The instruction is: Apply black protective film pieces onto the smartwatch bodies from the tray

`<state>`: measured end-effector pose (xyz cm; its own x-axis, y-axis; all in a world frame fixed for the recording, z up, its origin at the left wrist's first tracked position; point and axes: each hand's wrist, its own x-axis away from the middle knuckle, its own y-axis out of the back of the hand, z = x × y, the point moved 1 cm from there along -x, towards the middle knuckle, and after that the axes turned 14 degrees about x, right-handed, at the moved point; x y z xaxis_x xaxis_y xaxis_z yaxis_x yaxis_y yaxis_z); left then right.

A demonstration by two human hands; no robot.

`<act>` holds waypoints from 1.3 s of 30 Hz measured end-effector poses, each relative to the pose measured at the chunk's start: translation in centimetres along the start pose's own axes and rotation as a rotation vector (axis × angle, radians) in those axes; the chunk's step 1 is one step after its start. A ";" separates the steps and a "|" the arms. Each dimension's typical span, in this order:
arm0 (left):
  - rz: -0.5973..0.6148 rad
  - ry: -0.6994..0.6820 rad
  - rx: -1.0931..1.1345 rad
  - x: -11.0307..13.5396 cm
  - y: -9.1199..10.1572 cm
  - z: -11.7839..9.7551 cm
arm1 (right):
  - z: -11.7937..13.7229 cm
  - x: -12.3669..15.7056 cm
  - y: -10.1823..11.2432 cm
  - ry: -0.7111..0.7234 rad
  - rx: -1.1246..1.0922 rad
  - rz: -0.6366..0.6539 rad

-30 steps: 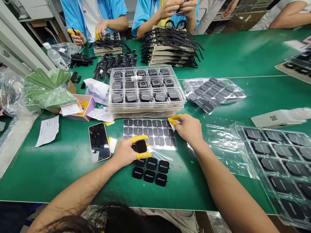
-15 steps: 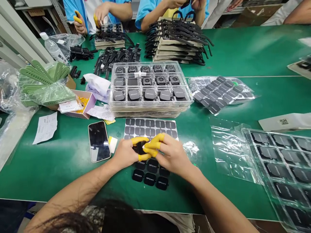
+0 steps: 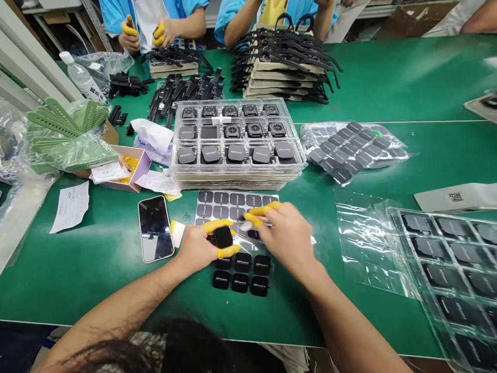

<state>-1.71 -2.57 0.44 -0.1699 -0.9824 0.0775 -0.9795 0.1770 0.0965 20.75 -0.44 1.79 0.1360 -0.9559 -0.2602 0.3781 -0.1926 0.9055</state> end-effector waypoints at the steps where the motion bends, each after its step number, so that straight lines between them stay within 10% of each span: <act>1: -0.006 -0.015 0.033 0.1 0.0 0.2 | -0.9 -0.1 0.5 -0.020 0.067 -0.037; 8: 0.132 -0.409 -0.042 0.6 0.4 0.4 | 0.3 0.8 2.1 0.223 -0.244 0.208; 16: 0.249 -0.603 -0.276 0.7 0.3 0.8 | 1.1 0.6 2.7 0.040 -0.372 0.306; 23: 0.333 -0.502 -0.344 0.9 0.2 0.8 | 2.1 1.3 2.3 -0.162 -0.447 0.388; 33: 0.266 -0.713 -0.360 0.9 0.1 0.5 | 1.9 1.2 2.0 -0.234 -0.602 0.354; 39: 0.276 -0.538 -0.340 0.8 0.1 0.4 | 1.7 1.0 1.7 -0.226 -0.650 0.379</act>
<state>-2.02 -3.38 0.08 -0.5238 -0.7764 -0.3505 -0.8194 0.3468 0.4563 19.99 -2.12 3.65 0.1998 -0.9658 0.1651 0.8128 0.2574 0.5226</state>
